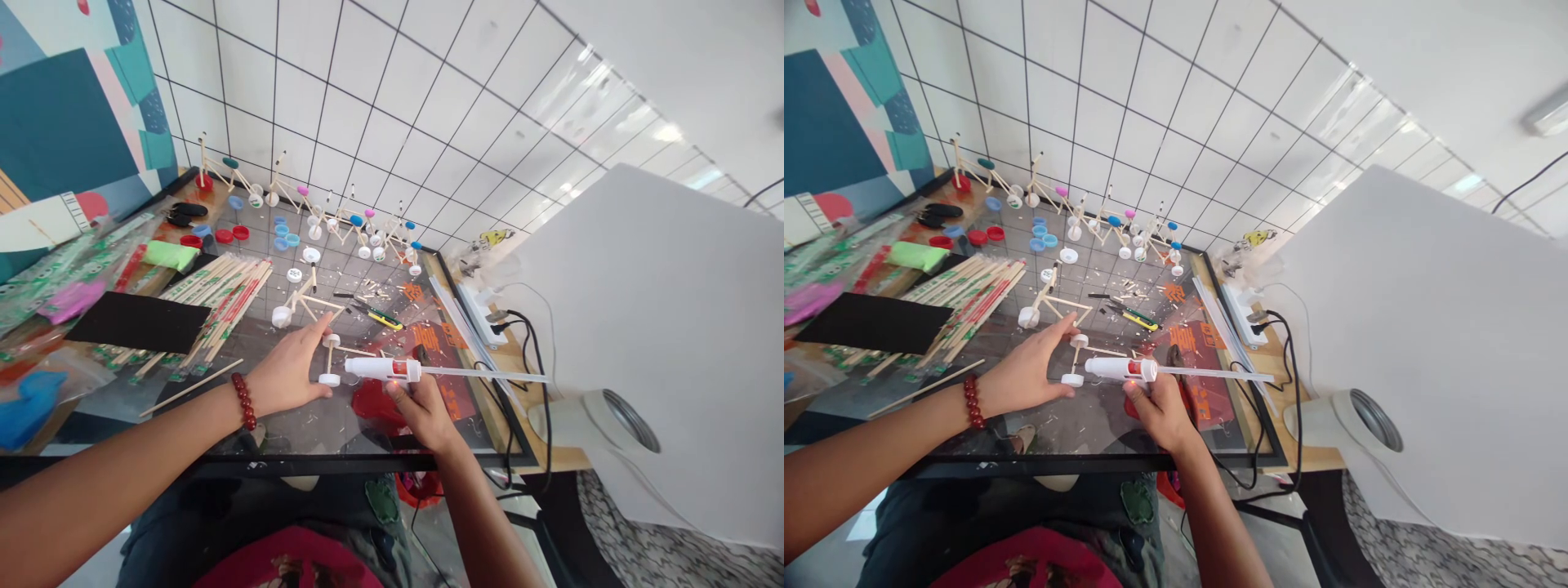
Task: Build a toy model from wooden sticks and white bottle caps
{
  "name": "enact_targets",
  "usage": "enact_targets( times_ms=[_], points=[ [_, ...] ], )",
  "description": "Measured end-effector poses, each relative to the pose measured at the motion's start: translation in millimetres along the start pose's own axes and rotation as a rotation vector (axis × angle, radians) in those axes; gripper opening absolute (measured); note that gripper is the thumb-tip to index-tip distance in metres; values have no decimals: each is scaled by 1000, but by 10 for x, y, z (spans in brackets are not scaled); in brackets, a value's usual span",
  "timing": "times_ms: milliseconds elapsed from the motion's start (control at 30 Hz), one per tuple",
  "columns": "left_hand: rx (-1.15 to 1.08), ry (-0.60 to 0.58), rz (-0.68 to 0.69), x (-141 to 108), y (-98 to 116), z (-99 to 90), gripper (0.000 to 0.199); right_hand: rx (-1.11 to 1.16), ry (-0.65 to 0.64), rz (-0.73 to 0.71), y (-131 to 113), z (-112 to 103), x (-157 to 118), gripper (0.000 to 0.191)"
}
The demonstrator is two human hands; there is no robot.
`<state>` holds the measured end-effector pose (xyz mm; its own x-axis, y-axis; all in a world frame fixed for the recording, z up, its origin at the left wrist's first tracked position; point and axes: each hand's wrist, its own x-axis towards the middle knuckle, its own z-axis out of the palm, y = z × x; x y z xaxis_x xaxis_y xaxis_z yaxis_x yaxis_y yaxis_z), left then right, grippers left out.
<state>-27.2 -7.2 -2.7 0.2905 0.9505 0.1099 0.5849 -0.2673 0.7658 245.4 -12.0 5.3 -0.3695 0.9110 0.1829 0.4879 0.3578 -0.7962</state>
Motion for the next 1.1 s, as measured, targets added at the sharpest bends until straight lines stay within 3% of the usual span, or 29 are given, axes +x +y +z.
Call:
enact_targets(
  times_ms=[200, 467, 733, 1100],
  points=[
    [3, 5, -3, 10, -21, 8, 120, 24, -15, 16, 0, 11, -9, 30],
    [-6, 13, 15, 24, -61, 28, 127, 105, 56, 4, 14, 4, -30, 37],
    [22, -6, 12, -15, -17, 1, 115, 89, 38, 24, 7, 1, -54, 33],
    [23, -18, -1, -3, -21, -1, 115, 375, 76, 227, 76, -62, -144, 58]
  ],
)
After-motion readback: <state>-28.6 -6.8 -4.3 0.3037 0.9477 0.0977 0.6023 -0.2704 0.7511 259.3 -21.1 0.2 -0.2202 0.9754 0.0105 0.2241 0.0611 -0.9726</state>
